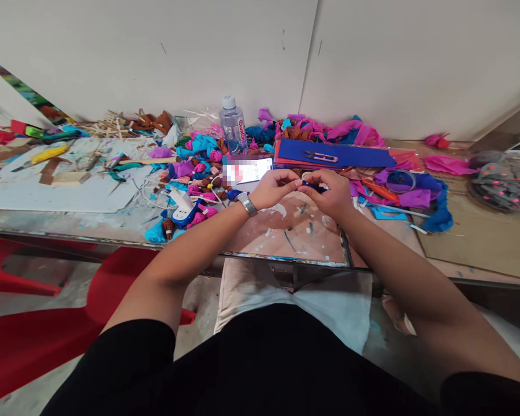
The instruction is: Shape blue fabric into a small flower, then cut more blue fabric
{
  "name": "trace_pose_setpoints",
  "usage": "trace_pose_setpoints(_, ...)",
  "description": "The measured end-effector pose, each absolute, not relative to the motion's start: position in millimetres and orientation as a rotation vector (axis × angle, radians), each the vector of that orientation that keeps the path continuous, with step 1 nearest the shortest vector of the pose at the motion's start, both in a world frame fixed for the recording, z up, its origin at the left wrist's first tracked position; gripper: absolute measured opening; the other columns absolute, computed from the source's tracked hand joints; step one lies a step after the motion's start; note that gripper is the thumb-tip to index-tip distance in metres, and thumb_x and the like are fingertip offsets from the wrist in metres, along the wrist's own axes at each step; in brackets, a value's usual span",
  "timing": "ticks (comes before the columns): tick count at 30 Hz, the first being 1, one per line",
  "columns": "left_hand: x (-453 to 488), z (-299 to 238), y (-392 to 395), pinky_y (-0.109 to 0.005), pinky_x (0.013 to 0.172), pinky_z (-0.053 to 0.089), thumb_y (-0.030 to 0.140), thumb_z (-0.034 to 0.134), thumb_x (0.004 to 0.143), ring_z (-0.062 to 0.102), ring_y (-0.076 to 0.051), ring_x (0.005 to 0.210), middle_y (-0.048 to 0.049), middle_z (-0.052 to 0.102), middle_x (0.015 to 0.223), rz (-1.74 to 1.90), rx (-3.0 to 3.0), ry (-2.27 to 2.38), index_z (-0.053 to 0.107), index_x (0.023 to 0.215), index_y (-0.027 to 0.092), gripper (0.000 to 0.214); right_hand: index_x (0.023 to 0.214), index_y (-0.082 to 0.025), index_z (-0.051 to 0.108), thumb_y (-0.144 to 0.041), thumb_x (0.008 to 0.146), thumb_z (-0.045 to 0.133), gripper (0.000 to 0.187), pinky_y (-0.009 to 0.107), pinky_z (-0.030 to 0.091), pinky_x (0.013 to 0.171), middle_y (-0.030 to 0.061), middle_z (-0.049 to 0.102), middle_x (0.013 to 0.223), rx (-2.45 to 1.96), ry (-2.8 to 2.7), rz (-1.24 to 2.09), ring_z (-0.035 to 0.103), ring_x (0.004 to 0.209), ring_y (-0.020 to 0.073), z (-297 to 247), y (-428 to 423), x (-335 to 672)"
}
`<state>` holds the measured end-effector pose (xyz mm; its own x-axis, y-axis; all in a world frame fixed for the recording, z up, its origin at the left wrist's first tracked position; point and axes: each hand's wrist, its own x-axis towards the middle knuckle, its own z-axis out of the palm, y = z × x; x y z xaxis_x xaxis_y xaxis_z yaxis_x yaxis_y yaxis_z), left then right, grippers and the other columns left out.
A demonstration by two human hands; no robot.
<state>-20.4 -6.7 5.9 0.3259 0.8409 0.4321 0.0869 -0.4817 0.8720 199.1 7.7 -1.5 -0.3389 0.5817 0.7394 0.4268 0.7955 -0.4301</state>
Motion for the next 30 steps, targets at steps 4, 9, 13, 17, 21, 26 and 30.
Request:
trace_pose_setpoints(4,-20.7,7.2,-7.1,-0.029,0.069,0.046,0.077,0.076,0.082,0.058,-0.013,0.071,-0.0049,0.071,0.081,1.162,1.816,0.798,0.075,0.087,0.014,0.063,0.094,-0.026,0.076,-0.071,0.087,0.077,0.046,0.042,0.057,0.079,0.0050,0.081,0.091,-0.764,-1.976,0.203,0.073,0.082,0.0256,-2.9,7.8,198.4)
trace_pose_setpoints(9,-20.1,8.3,-7.6,-0.028,0.069,0.047,0.077,0.074,0.085,0.057,-0.012,0.070,-0.0037,0.068,0.078,1.177,1.808,0.784,0.072,0.084,0.016,0.061,0.100,-0.027,0.076,-0.071,0.087,0.078,0.046,0.042,0.059,0.081,0.0051,0.082,0.096,-0.750,-1.981,0.248,0.075,0.086,0.0260,-2.5,5.6,197.0)
trace_pose_setpoints(13,-21.4,8.1,-6.4,-0.028,0.071,0.050,0.076,0.073,0.086,0.060,-0.012,0.071,-0.0036,0.068,0.079,1.226,1.742,0.790,0.072,0.090,0.016,0.060,0.113,-0.026,0.075,-0.063,0.091,0.077,0.042,0.042,0.061,0.083,0.0053,0.082,0.102,-0.761,-1.938,0.258,0.077,0.088,0.0257,-0.4,2.1,196.6)
trace_pose_setpoints(17,-23.3,7.9,-5.1,-0.028,0.071,0.051,0.075,0.073,0.087,0.062,-0.013,0.072,-0.0035,0.069,0.079,1.241,1.701,0.797,0.071,0.095,0.017,0.059,0.106,-0.026,0.076,-0.054,0.098,0.070,0.030,0.045,0.062,0.087,0.0059,0.082,0.103,-0.738,-1.954,0.209,0.077,0.093,0.0275,0.6,1.3,197.1)
trace_pose_setpoints(21,-23.1,6.6,-4.9,-0.028,0.071,0.051,0.075,0.072,0.087,0.062,-0.012,0.072,-0.0033,0.069,0.079,1.242,1.692,0.792,0.071,0.095,0.017,0.059,0.105,-0.028,0.077,-0.054,0.097,0.070,0.028,0.046,0.061,0.087,0.0054,0.082,0.101,-0.736,-1.969,0.202,0.077,0.091,0.0274,1.7,1.3,197.3)
trace_pose_setpoints(26,-22.9,5.8,-4.6,-0.028,0.070,0.051,0.074,0.073,0.088,0.062,-0.012,0.071,-0.0035,0.069,0.079,1.249,1.692,0.783,0.071,0.095,0.016,0.058,0.101,-0.027,0.075,-0.050,0.099,0.069,0.023,0.044,0.059,0.086,0.0053,0.081,0.098,-0.697,-2.004,0.160,0.076,0.092,0.0269,4.9,0.5,197.2)
trace_pose_setpoints(30,-21.9,5.9,-4.9,-0.026,0.070,0.051,0.072,0.075,0.087,0.062,-0.012,0.071,-0.0027,0.069,0.080,1.261,1.687,0.766,0.072,0.096,0.017,0.057,0.100,-0.027,0.073,-0.049,0.104,0.062,0.024,0.043,0.057,0.084,0.0052,0.079,0.096,-0.674,-2.022,0.138,0.074,0.091,0.0261,3.9,2.8,197.0)
